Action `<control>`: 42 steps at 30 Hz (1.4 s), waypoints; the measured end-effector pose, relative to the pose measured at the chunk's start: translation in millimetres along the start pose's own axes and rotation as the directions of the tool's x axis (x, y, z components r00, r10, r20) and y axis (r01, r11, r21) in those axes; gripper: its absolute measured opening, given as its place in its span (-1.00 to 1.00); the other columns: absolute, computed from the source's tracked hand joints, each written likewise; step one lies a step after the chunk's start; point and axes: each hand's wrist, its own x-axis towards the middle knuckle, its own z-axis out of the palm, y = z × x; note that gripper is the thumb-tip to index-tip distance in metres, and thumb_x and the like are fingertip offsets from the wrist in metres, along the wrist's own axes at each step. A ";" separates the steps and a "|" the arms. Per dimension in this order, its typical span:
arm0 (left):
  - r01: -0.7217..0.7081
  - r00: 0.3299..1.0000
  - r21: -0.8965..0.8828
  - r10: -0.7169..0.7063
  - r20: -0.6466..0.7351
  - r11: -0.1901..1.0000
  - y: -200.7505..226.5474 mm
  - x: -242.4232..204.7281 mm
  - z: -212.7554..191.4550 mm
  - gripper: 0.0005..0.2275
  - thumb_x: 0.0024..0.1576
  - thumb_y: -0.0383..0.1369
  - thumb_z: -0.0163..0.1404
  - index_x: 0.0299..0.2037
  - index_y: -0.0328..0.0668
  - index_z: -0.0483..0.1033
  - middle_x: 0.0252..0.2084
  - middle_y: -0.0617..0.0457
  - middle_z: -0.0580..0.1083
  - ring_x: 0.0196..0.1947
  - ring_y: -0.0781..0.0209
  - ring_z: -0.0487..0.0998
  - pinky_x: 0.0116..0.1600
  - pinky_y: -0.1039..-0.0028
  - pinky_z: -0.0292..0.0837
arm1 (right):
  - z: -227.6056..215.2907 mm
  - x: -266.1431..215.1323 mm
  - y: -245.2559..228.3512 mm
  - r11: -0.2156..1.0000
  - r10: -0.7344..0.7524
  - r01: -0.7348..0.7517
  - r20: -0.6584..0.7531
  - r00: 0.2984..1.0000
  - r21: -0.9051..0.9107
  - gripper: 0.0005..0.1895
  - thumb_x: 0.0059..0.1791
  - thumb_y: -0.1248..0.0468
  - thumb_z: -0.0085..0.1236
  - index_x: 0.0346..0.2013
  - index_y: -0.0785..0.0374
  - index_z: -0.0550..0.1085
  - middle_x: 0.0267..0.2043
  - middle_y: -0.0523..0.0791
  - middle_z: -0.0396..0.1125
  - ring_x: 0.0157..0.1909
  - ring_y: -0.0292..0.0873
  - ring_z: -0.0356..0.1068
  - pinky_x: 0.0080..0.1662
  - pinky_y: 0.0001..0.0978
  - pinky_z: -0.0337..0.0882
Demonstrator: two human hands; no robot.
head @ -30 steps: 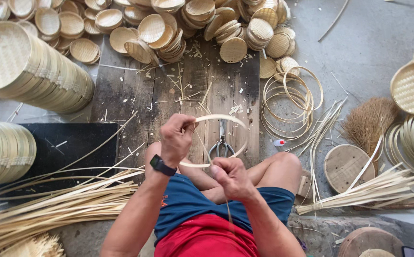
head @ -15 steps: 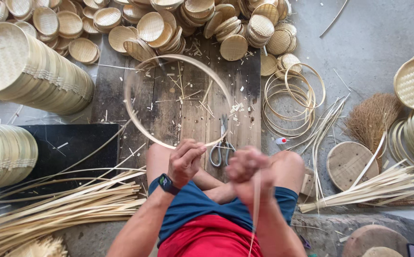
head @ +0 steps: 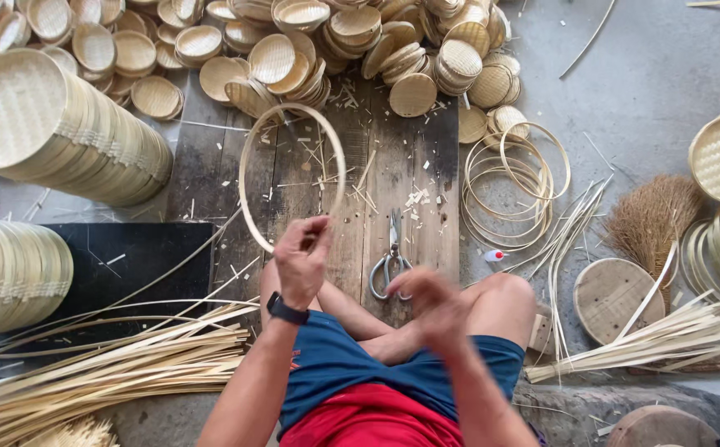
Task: The person is assembling circular bamboo hoops by wrapping thin bamboo strips around a frame and trimming the excess with shears.
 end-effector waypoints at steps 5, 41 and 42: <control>0.434 0.881 -0.042 -0.415 0.226 0.900 18.8 -3.9 -24.5 -0.84 0.21 -0.37 0.13 -0.09 -0.26 0.66 -0.40 0.10 0.55 -0.50 0.41 0.48 -0.42 0.61 0.38 | -26.5 45.6 -37.0 0.806 -0.340 0.282 -0.016 0.940 -0.520 -0.85 0.00 0.35 0.22 -0.15 0.24 0.49 -0.13 -0.07 0.37 -0.09 -0.08 0.40 -0.01 -0.28 0.43; -0.072 0.872 0.925 -0.427 0.240 0.372 -120.5 -94.0 -187.0 -0.70 0.03 -0.36 0.05 -0.02 0.17 0.65 0.20 -0.12 0.45 0.11 -0.10 0.54 0.21 0.22 0.47 | -209.8 30.3 112.0 0.673 0.335 -0.643 -0.625 0.705 -0.365 -0.61 0.04 0.01 0.22 -0.29 0.34 0.63 -0.43 -0.14 0.51 -0.56 -0.33 0.34 -0.43 -0.44 0.37; 0.003 0.841 0.945 -0.512 0.174 0.326 -115.8 -89.9 -187.6 -0.75 0.10 -0.32 0.04 -0.04 0.16 0.67 0.16 -0.08 0.49 0.09 -0.09 0.56 0.20 0.21 0.48 | -200.7 25.5 118.0 0.661 0.359 -0.634 -0.574 0.736 -0.401 -0.62 0.05 0.04 0.22 -0.31 0.35 0.65 -0.44 -0.10 0.48 -0.52 -0.32 0.31 -0.41 -0.42 0.34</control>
